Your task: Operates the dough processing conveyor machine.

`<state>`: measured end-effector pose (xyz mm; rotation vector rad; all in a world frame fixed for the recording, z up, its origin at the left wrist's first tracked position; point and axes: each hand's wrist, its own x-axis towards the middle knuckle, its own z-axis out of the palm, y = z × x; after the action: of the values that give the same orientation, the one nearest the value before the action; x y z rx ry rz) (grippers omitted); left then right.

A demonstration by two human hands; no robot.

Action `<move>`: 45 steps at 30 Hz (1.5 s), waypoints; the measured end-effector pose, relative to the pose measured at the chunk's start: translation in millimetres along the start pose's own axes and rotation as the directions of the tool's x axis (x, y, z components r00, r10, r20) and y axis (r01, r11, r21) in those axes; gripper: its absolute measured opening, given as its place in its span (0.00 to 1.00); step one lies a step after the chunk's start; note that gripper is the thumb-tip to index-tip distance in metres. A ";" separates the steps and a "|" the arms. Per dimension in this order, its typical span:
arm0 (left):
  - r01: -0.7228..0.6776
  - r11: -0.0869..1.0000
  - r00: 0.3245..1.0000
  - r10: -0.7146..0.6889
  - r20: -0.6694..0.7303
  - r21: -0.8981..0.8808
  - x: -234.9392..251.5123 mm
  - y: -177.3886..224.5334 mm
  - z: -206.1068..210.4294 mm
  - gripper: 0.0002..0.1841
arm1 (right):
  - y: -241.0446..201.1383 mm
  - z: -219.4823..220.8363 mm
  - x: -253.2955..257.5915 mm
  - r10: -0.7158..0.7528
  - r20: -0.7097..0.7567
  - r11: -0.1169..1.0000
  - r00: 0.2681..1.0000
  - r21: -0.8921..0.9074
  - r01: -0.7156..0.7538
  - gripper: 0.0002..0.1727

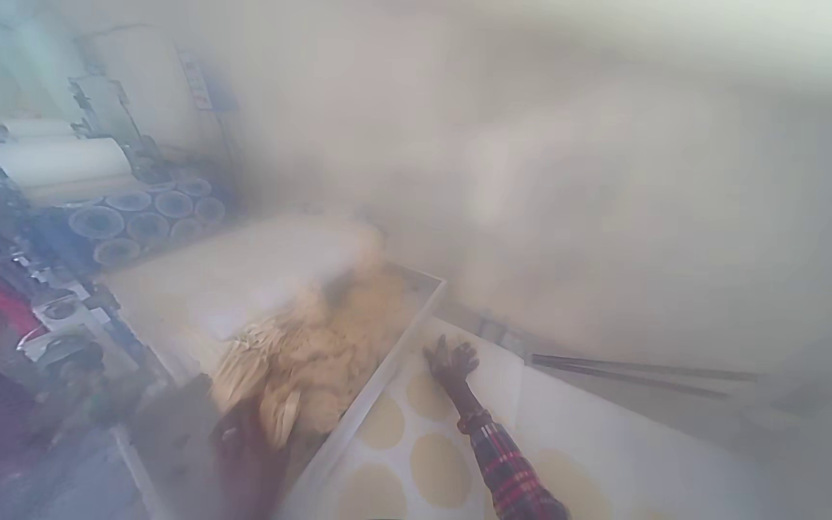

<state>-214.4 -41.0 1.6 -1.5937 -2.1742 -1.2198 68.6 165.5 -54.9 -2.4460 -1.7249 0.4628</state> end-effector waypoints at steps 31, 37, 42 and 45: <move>-0.015 1.000 1.000 0.015 0.013 0.017 1.3 2.1 -2.3 0.37 | 11.5 -9.6 2.5 -0.049 0.021 0.999 0.999 0.022 0.048 0.28; -0.017 0.999 1.000 0.016 0.017 0.036 1.7 -0.6 -0.2 0.37 | 5.3 -5.1 9.5 0.012 0.019 0.999 1.000 0.039 -0.013 0.41; -0.005 1.000 1.000 0.005 0.020 0.023 1.7 0.1 -0.9 0.37 | -0.7 -1.1 6.9 0.079 -0.024 0.997 0.997 -0.020 -0.079 0.51; 0.005 1.000 1.000 -0.005 0.030 0.016 2.6 1.3 -2.0 0.37 | 4.2 -2.1 6.8 0.078 -0.043 0.997 0.996 -0.003 -0.078 0.47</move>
<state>-215.0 -40.5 5.1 -1.6117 -2.2017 -1.1837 75.1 170.5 -55.3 -2.5143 -1.6210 0.4111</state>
